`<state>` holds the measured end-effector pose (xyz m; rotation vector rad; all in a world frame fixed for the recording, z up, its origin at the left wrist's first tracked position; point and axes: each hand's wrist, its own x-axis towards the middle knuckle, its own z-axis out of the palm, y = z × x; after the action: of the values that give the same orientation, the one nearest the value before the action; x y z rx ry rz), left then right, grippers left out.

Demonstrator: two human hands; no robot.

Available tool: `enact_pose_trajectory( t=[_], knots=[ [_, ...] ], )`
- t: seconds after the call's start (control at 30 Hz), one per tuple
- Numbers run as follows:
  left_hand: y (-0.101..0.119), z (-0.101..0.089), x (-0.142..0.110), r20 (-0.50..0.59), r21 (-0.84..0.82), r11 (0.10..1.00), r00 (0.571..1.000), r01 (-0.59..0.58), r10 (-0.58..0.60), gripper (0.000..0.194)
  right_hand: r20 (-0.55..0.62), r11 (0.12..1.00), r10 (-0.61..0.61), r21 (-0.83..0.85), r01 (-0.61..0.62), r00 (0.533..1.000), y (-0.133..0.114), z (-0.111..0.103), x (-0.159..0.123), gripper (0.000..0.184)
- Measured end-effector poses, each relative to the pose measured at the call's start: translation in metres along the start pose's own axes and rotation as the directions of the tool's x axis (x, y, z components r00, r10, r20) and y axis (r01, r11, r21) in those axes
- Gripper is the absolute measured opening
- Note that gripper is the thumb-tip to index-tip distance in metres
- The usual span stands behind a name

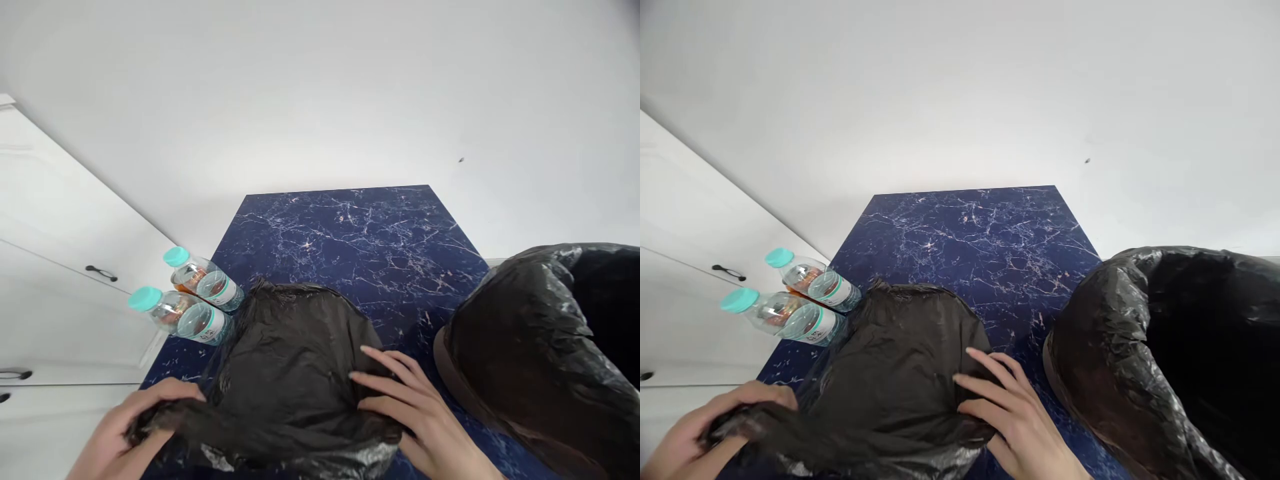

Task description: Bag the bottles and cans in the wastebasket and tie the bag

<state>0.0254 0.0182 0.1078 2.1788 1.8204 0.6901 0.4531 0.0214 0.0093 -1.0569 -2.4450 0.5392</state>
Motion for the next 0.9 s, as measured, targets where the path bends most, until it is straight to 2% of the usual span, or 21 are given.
enact_pose_trajectory(
  t=[0.07, 0.13, 0.17, 0.23, 0.33, 0.4, 0.47, 0.5, 0.53, 0.6, 0.67, 0.73, 0.8, 0.83, 0.9],
  knots=[
    [0.005, -0.003, 0.011, -0.004, 0.101, 0.995, 1.0, -0.028, 0.028, 0.036, 0.025, 0.995, 0.042, 0.087, -0.044, 0.999, -0.001, 0.0, 0.001, 0.033],
    [0.015, 0.0, 0.023, -0.019, 0.209, 0.971, 0.993, -0.113, 0.119, 0.029, -0.027, 0.971, 0.189, 0.153, -0.183, 0.982, -0.003, 0.004, -0.001, 0.019],
    [0.02, 0.005, 0.03, -0.048, 0.27, 0.951, 0.985, -0.15, 0.169, 0.028, -0.074, 0.949, 0.271, 0.186, -0.254, 0.96, -0.004, 0.007, -0.002, 0.019],
    [0.034, 0.018, 0.044, -0.144, 0.365, 0.916, 0.962, -0.167, 0.233, 0.028, -0.157, 0.9, 0.403, 0.248, -0.359, 0.902, -0.004, 0.015, -0.004, 0.029],
    [0.062, 0.039, 0.067, -0.28, 0.359, 0.931, 0.943, -0.071, 0.18, 0.049, -0.248, 0.828, 0.551, 0.278, -0.486, 0.797, -0.003, 0.026, -0.008, 0.045],
    [0.085, 0.05, 0.077, -0.336, 0.33, 0.938, 0.914, -0.109, 0.225, 0.059, -0.271, 0.77, 0.637, 0.269, -0.579, 0.721, 0.0, 0.031, -0.009, 0.055],
    [0.107, 0.058, 0.081, -0.38, 0.328, 0.919, 0.86, -0.22, 0.342, 0.064, -0.258, 0.72, 0.694, 0.27, -0.639, 0.673, 0.003, 0.035, -0.008, 0.06],
    [0.116, 0.062, 0.08, -0.338, 0.313, 0.896, 0.845, -0.314, 0.414, 0.065, -0.247, 0.706, 0.708, 0.274, -0.653, 0.661, 0.004, 0.036, -0.007, 0.061],
    [0.123, 0.068, 0.078, -0.246, 0.287, 0.863, 0.838, -0.416, 0.486, 0.065, -0.24, 0.698, 0.716, 0.278, -0.66, 0.656, 0.005, 0.037, -0.006, 0.059],
    [0.127, 0.083, 0.071, 0.023, 0.218, 0.786, 0.808, -0.578, 0.588, 0.06, -0.256, 0.696, 0.718, 0.275, -0.663, 0.647, 0.005, 0.039, -0.003, 0.054],
    [0.119, 0.104, 0.066, 0.233, 0.191, 0.754, 0.775, -0.628, 0.587, 0.058, -0.34, 0.725, 0.686, 0.24, -0.645, 0.643, 0.0, 0.039, 0.001, 0.047],
    [0.104, 0.126, 0.066, 0.309, 0.186, 0.773, 0.782, -0.607, 0.541, 0.065, -0.469, 0.777, 0.607, 0.18, -0.603, 0.642, -0.01, 0.036, 0.007, 0.042],
    [0.089, 0.143, 0.069, 0.322, 0.184, 0.803, 0.807, -0.566, 0.495, 0.072, -0.557, 0.833, 0.502, 0.109, -0.542, 0.661, -0.026, 0.032, 0.016, 0.041],
    [0.084, 0.149, 0.072, 0.321, 0.184, 0.815, 0.817, -0.549, 0.478, 0.074, -0.563, 0.862, 0.45, 0.07, -0.502, 0.694, -0.034, 0.031, 0.022, 0.042],
    [0.076, 0.155, 0.076, 0.32, 0.179, 0.826, 0.826, -0.534, 0.464, 0.074, -0.512, 0.916, 0.328, -0.032, -0.399, 0.794, -0.047, 0.032, 0.034, 0.049]
  ],
)
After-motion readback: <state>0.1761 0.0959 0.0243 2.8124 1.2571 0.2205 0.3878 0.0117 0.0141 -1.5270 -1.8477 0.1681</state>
